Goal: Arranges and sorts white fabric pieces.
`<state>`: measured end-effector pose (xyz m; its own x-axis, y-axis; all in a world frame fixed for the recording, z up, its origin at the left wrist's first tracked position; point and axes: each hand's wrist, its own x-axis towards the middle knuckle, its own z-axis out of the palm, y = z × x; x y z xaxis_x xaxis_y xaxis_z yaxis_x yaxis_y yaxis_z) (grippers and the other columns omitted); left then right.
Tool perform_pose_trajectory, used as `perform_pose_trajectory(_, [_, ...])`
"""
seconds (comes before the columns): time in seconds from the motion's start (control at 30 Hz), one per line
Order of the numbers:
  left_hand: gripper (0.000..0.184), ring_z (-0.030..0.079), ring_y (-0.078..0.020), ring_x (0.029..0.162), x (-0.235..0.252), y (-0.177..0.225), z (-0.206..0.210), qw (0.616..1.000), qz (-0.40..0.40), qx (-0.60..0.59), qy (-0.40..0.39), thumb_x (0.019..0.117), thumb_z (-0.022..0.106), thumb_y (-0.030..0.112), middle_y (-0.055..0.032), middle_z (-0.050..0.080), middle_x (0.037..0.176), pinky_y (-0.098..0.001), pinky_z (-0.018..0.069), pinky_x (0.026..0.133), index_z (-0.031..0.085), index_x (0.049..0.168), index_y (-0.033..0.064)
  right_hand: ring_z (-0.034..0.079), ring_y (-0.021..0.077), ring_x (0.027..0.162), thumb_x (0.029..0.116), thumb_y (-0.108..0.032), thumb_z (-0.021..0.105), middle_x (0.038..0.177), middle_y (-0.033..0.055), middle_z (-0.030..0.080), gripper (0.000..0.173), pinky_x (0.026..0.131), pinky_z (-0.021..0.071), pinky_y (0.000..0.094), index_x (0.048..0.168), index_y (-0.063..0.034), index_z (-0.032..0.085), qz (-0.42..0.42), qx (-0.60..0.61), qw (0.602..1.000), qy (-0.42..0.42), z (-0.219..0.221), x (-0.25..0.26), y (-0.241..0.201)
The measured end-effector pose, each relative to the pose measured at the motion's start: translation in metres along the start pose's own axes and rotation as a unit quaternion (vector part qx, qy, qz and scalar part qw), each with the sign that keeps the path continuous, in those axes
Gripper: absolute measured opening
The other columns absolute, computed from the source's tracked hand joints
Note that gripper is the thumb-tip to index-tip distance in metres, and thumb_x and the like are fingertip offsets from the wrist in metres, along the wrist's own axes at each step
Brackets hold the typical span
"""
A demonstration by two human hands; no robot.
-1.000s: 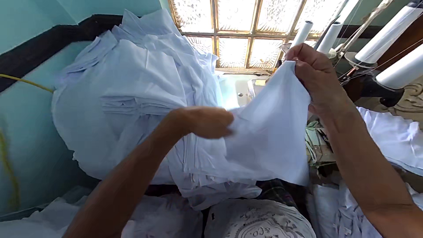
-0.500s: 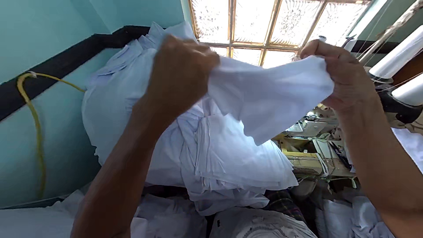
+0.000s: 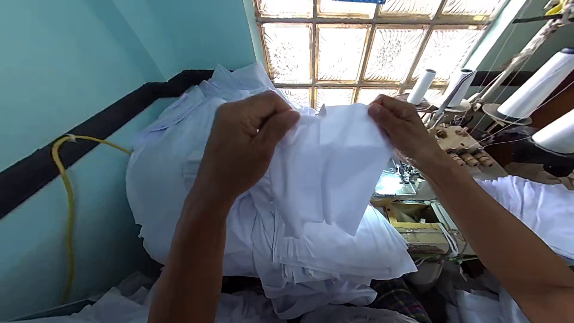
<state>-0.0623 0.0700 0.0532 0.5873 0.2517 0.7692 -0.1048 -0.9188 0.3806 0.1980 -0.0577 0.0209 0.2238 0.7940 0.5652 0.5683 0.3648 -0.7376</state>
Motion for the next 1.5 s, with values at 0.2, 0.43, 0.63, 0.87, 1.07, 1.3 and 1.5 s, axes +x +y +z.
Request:
perform_pose_trajectory(0.2, [0.029,0.061,0.0053,0.08,0.005,-0.001,0.004,0.946,-0.066,-0.315,-0.035,0.1076,0.042,0.015,0.0169,0.064,0.082,-0.0136,0.0522,0.076,0.064,0.09,0.0239,0.064,-0.004,0.082,0.1093,-0.019,0.042,0.086,-0.0142,0.066,0.023,0.078,0.0562,0.0195,0.096,-0.019,0.062,0.052,0.101,0.993,-0.03,-0.018,0.003,-0.001])
perform_pose_trajectory(0.43, [0.006,0.064,-0.0198,0.071,0.012,-0.013,0.018,0.964,-0.038,0.081,-0.251,0.0922,0.066,0.007,-0.0079,0.065,0.076,-0.0401,0.0504,0.065,0.07,0.09,0.0031,0.069,0.0009,0.095,0.1104,-0.025,0.036,0.096,-0.01,0.073,0.027,0.089,0.058,0.0234,0.104,-0.0228,0.062,0.026,0.285,0.957,0.039,-0.049,-0.003,-0.033])
perform_pose_trajectory(0.63, [0.027,0.068,-0.0284,0.099,0.019,-0.04,0.017,0.925,0.037,0.113,-0.361,0.092,0.055,-0.007,-0.0091,0.074,0.093,-0.0557,0.0446,0.099,0.078,0.09,0.0077,0.069,0.0115,0.11,0.0998,-0.019,0.053,0.097,-0.002,0.076,0.029,0.116,0.0428,0.0378,0.089,-0.0083,0.077,-0.125,-0.129,0.936,-0.304,-0.056,-0.016,-0.058])
perform_pose_trajectory(0.87, [0.015,0.056,-0.0618,0.114,0.056,-0.052,-0.034,0.864,-0.076,0.429,-0.251,0.0981,0.06,0.003,-0.0341,0.068,0.104,-0.0825,0.0241,0.105,0.071,0.103,-0.006,0.069,0.0479,0.091,0.1056,-0.006,0.049,0.088,0.0255,0.07,0.024,0.112,0.0271,0.0707,0.117,0.0016,0.069,-0.045,-0.569,0.817,-0.081,-0.007,0.018,-0.057])
perform_pose_trajectory(1.07, [0.041,0.04,-0.0744,0.123,0.056,-0.153,-0.105,0.863,-0.082,0.498,-0.028,0.0966,0.055,0.016,-0.0345,0.054,0.139,-0.0956,0.0167,0.087,0.057,0.137,0.0064,0.071,0.0431,0.105,0.0975,0.001,0.053,0.096,0.0159,0.077,0.03,0.116,0.0264,0.0659,0.122,-0.0022,0.071,-0.191,-0.508,0.833,0.11,0.096,0.073,-0.044])
perform_pose_trajectory(1.3, [0.035,0.036,-0.0668,0.134,-0.051,-0.109,-0.041,0.785,-0.489,0.354,-0.139,0.1031,0.055,0.011,-0.0455,0.05,0.134,-0.0863,0.0175,0.103,0.058,0.126,-0.0158,0.064,0.0425,0.117,0.0983,0.0,0.057,0.111,0.0187,0.074,0.024,0.12,0.0201,0.0673,0.118,-0.0016,0.072,-0.139,-0.37,0.892,-0.22,0.188,0.024,0.028])
perform_pose_trajectory(1.5, [0.038,0.037,-0.0631,0.136,-0.099,-0.1,-0.016,0.825,-0.458,0.321,-0.085,0.101,0.055,0.009,-0.0374,0.047,0.145,-0.0864,0.0165,0.103,0.059,0.135,-0.0073,0.071,0.0316,0.102,0.0929,-0.002,0.065,0.121,0.0142,0.071,0.022,0.086,0.0582,0.0488,0.113,-0.0046,0.073,-0.189,-0.295,0.902,-0.254,0.128,-0.059,0.015])
